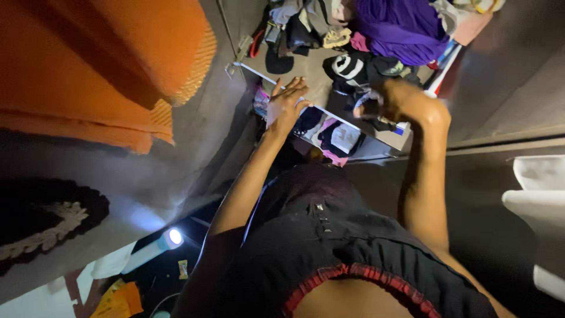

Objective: The person folds several pieces of clothing by hand, including a white patterned garment, a pink garment, a white sock, and a tan garment, and places them into a closet drawer.

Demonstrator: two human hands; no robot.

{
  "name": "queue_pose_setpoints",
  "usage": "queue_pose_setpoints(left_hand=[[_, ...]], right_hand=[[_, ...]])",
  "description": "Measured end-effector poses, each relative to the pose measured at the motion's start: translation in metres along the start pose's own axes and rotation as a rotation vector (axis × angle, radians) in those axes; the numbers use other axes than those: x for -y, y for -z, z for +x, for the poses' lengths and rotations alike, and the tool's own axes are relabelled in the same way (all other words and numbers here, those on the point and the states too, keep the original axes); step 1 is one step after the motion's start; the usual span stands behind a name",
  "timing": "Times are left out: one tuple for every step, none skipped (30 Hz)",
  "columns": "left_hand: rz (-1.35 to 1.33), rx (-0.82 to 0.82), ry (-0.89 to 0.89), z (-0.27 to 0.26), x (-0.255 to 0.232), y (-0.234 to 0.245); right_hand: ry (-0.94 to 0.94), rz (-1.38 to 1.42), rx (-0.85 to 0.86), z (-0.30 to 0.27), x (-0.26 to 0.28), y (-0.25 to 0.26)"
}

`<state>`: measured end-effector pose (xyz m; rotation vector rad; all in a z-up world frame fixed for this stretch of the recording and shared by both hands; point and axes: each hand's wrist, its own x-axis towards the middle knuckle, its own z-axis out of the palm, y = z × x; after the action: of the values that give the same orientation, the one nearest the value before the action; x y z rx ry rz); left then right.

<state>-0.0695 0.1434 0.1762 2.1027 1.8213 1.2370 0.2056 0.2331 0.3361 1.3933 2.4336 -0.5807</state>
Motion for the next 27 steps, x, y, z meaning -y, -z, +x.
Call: queue_pose_setpoints(left_hand=[[0.028, -0.008, -0.031, 0.002, 0.003, 0.000], [0.053, -0.014, -0.064, 0.003, 0.006, -0.002], [0.096, 0.056, 0.024, 0.004, 0.009, -0.003], [0.138, 0.127, 0.111, 0.005, 0.011, -0.006], [0.179, 0.198, 0.198, 0.007, 0.012, -0.008], [0.175, 0.176, 0.193, 0.009, 0.014, -0.009], [0.171, 0.155, 0.187, 0.010, 0.014, -0.008], [0.165, 0.136, 0.184, 0.009, 0.013, -0.008], [0.144, 0.148, 0.207, 0.008, 0.012, -0.007], [0.122, 0.158, 0.229, 0.009, 0.011, -0.006], [0.101, 0.167, 0.251, 0.008, 0.011, -0.006], [0.073, 0.099, 0.196, 0.010, 0.011, -0.005], [0.046, 0.031, 0.140, 0.010, 0.012, -0.006], [0.020, -0.038, 0.084, 0.011, 0.013, -0.007], [0.017, -0.019, 0.094, 0.010, 0.014, -0.009], [0.017, -0.002, 0.104, 0.008, 0.016, -0.010], [0.017, 0.015, 0.114, 0.010, 0.021, -0.012], [0.010, 0.013, 0.089, 0.006, 0.024, -0.016], [0.002, 0.010, 0.064, 0.006, 0.031, -0.018], [-0.008, 0.009, 0.036, 0.005, 0.033, -0.023], [-0.002, 0.022, 0.054, -0.005, 0.028, -0.029], [0.018, 0.012, 0.063, -0.001, 0.029, -0.030], [0.036, 0.001, 0.071, 0.006, 0.031, -0.029], [0.047, 0.014, 0.077, 0.011, 0.032, -0.028], [0.058, 0.027, 0.082, 0.017, 0.032, -0.025], [0.059, 0.063, 0.098, 0.007, 0.025, -0.025], [0.039, 0.044, 0.097, 0.001, 0.022, -0.024]], right_hand=[[0.026, -0.015, -0.064, 0.007, 0.005, 0.016], [0.124, -0.091, -0.235, 0.013, 0.011, 0.027], [0.320, -0.005, -0.459, 0.027, 0.021, 0.038], [0.515, 0.080, -0.679, 0.049, 0.036, 0.045], [0.469, 0.104, -0.651, 0.072, 0.054, 0.050], [0.426, 0.128, -0.627, 0.099, 0.070, 0.056], [0.379, 0.001, -0.612, 0.126, 0.086, 0.057], [0.329, -0.124, -0.592, 0.149, 0.098, 0.050], [0.298, -0.217, -0.577, 0.170, 0.105, 0.036], [0.284, -0.265, -0.595, 0.189, 0.107, 0.017], [0.274, -0.296, -0.626, 0.206, 0.107, -0.006], [0.270, -0.328, -0.669, 0.223, 0.104, -0.024], [0.268, -0.343, -0.704, 0.237, 0.099, -0.042], [0.262, -0.328, -0.706, 0.249, 0.091, -0.056], [0.266, -0.307, -0.701, 0.258, 0.083, -0.068], [0.272, -0.245, -0.663, 0.261, 0.082, -0.068], [0.320, -0.232, -0.729, 0.266, 0.078, -0.051], [0.355, -0.212, -0.776, 0.258, 0.069, -0.042], [0.389, -0.193, -0.822, 0.247, 0.064, -0.038], [0.386, 0.043, -0.830, 0.234, 0.055, -0.033], [0.378, 0.278, -0.833, 0.222, 0.037, -0.021], [0.390, 0.506, -0.848, 0.223, 0.029, 0.002], [0.550, 0.661, -0.981, 0.221, 0.013, 0.015], [0.710, 0.820, -1.101, 0.215, -0.013, 0.022], [0.881, 1.653, -0.853, 0.214, -0.025, 0.044], [0.815, 0.845, -1.310, 0.191, -0.050, 0.058], [0.706, 0.894, -1.347, 0.172, -0.063, 0.059]])
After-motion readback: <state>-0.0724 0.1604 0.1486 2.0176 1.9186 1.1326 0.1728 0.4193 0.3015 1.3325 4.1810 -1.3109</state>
